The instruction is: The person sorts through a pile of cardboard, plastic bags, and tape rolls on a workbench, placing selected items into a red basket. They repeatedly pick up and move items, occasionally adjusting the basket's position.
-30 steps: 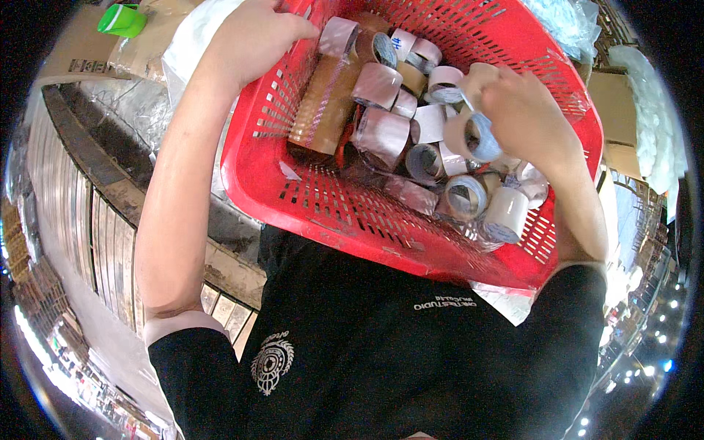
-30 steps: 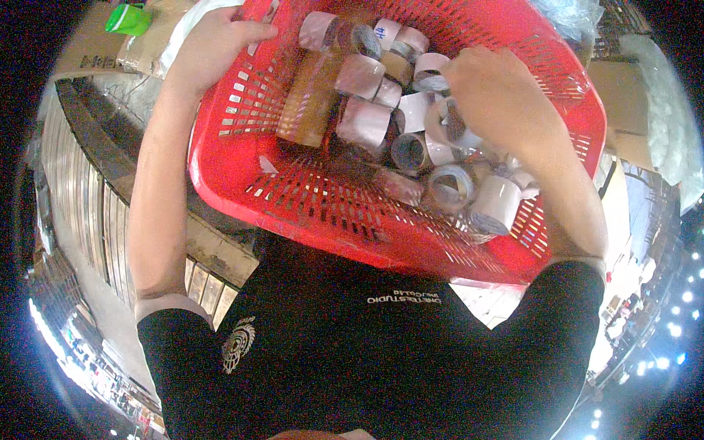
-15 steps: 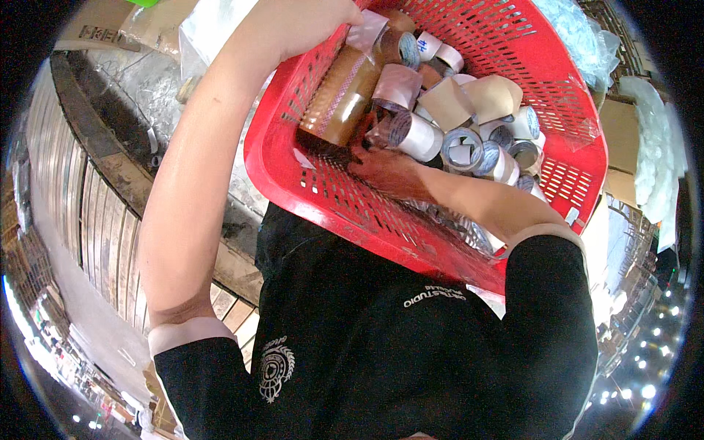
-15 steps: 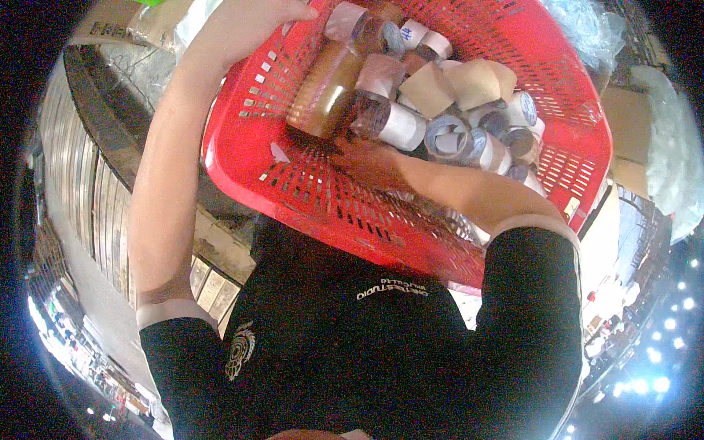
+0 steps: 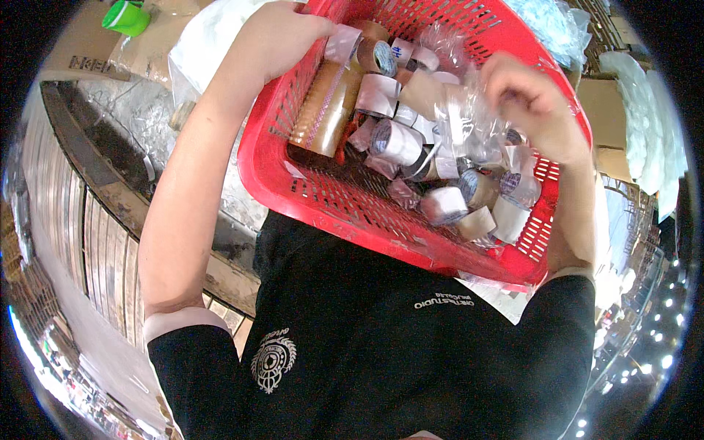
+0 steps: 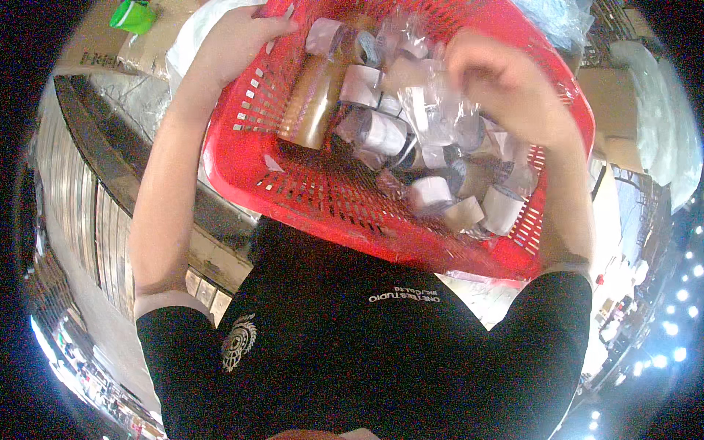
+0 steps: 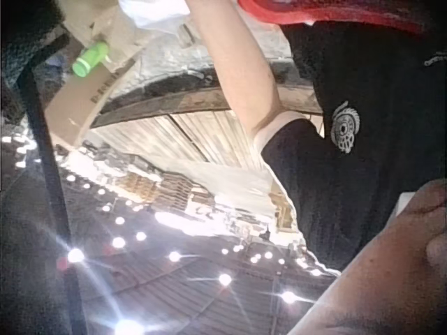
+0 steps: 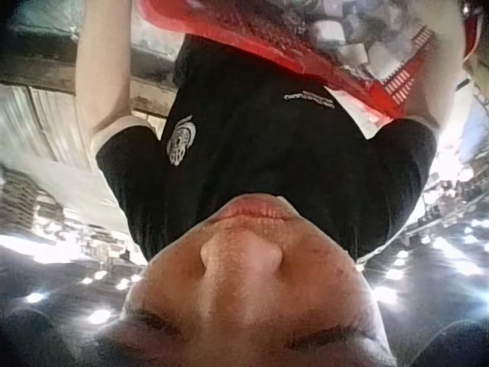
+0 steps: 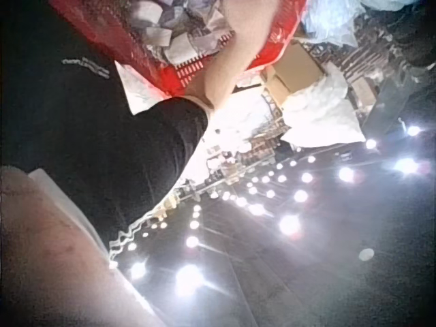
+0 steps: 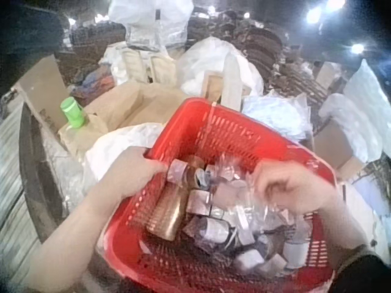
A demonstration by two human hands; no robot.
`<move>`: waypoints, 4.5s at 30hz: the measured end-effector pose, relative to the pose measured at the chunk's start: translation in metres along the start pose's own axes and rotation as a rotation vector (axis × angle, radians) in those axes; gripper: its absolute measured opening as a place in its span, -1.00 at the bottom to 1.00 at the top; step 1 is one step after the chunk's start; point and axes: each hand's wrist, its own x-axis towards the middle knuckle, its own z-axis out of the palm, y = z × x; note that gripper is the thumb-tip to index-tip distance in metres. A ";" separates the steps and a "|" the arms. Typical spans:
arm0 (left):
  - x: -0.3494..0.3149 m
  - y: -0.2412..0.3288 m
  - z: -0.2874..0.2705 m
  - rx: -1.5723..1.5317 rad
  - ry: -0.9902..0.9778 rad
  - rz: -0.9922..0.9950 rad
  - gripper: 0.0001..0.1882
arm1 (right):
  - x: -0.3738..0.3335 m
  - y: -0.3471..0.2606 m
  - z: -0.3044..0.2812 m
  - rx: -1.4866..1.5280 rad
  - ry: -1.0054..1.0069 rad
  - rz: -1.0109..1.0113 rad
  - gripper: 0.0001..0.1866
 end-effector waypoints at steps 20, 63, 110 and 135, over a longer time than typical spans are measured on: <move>0.082 -0.172 -0.157 -0.589 0.280 0.316 -0.42 | 0.254 -0.115 0.071 -0.001 0.574 -0.152 -0.85; 0.112 -0.264 -0.093 -0.083 0.191 0.236 -0.50 | 0.087 0.127 0.211 -1.034 -0.266 -0.145 -0.71; 0.151 -0.337 -0.094 -0.419 0.288 0.015 -0.58 | -0.061 0.051 0.077 -0.527 -0.389 1.021 -0.67; 0.179 -0.360 -0.099 -0.303 0.226 0.083 -0.58 | -0.015 0.020 0.080 -0.634 -0.795 0.929 -0.69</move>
